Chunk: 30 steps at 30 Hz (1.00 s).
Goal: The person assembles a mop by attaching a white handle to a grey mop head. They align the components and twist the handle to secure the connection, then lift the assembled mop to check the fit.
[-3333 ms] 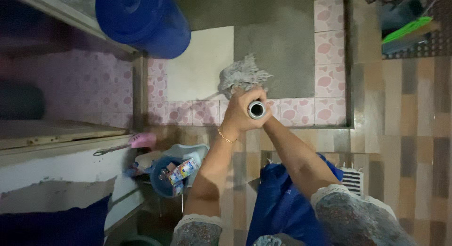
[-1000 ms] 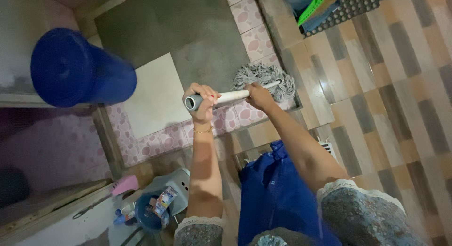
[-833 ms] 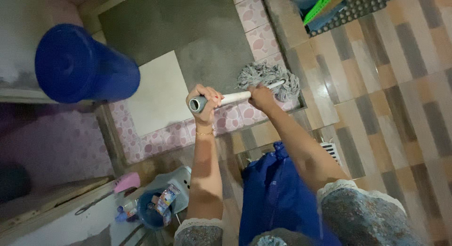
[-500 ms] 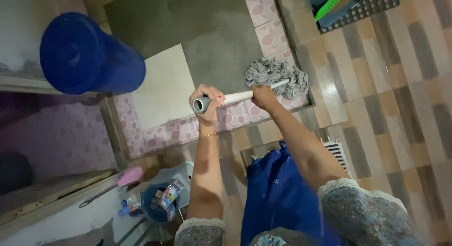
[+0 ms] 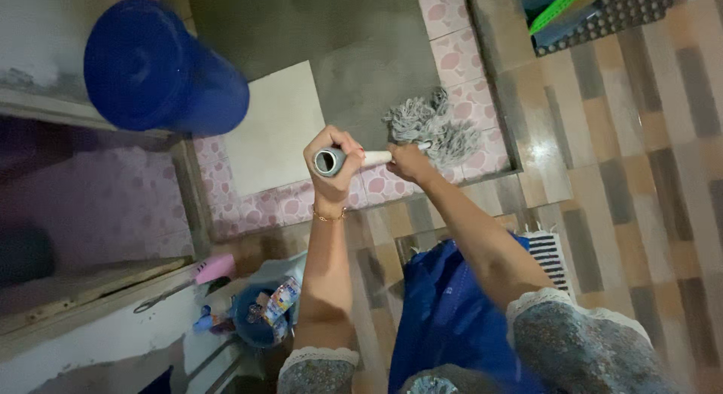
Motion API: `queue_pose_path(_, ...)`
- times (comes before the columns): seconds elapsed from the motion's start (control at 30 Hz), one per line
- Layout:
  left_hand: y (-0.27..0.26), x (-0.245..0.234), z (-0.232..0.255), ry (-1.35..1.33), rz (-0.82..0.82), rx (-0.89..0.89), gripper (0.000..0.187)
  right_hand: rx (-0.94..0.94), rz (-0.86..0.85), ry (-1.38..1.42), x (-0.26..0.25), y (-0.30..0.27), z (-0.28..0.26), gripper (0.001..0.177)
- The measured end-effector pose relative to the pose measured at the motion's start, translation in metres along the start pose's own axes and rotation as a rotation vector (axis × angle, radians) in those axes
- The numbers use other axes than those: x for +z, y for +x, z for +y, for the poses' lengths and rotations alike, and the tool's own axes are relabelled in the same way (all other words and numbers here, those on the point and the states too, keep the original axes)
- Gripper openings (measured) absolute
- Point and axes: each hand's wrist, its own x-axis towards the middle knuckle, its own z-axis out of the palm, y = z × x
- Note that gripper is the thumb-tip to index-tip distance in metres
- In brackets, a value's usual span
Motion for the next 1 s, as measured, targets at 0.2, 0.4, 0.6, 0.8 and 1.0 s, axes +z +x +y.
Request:
queue_pose_path(0.2,-0.004,-0.012,0.024,0.165,0.018,-0.034,0.018,-0.125,0.085,0.092,0.015,0.007,-0.037,0.029)
queue_pose_path(0.4,-0.006,-0.02,0.034,0.251,0.047,-0.013,0.017,-0.206,0.105,0.218,0.022,0.007,-0.063,0.03)
queue_pose_path(0.6,-0.014,-0.025,0.043,0.152,0.052,-0.117,0.016,-0.233,0.088,0.235,0.058,0.016,-0.066,0.033)
queue_pose_path(0.8,-0.016,-0.025,0.045,0.438,0.027,0.044,0.019,-0.108,-0.033,0.281,0.043,0.009,-0.107,0.038)
queue_pose_path(1.0,-0.02,-0.018,0.052,0.419,0.031,-0.02,0.019,-0.172,-0.018,0.78,0.008,0.0,-0.147,0.028)
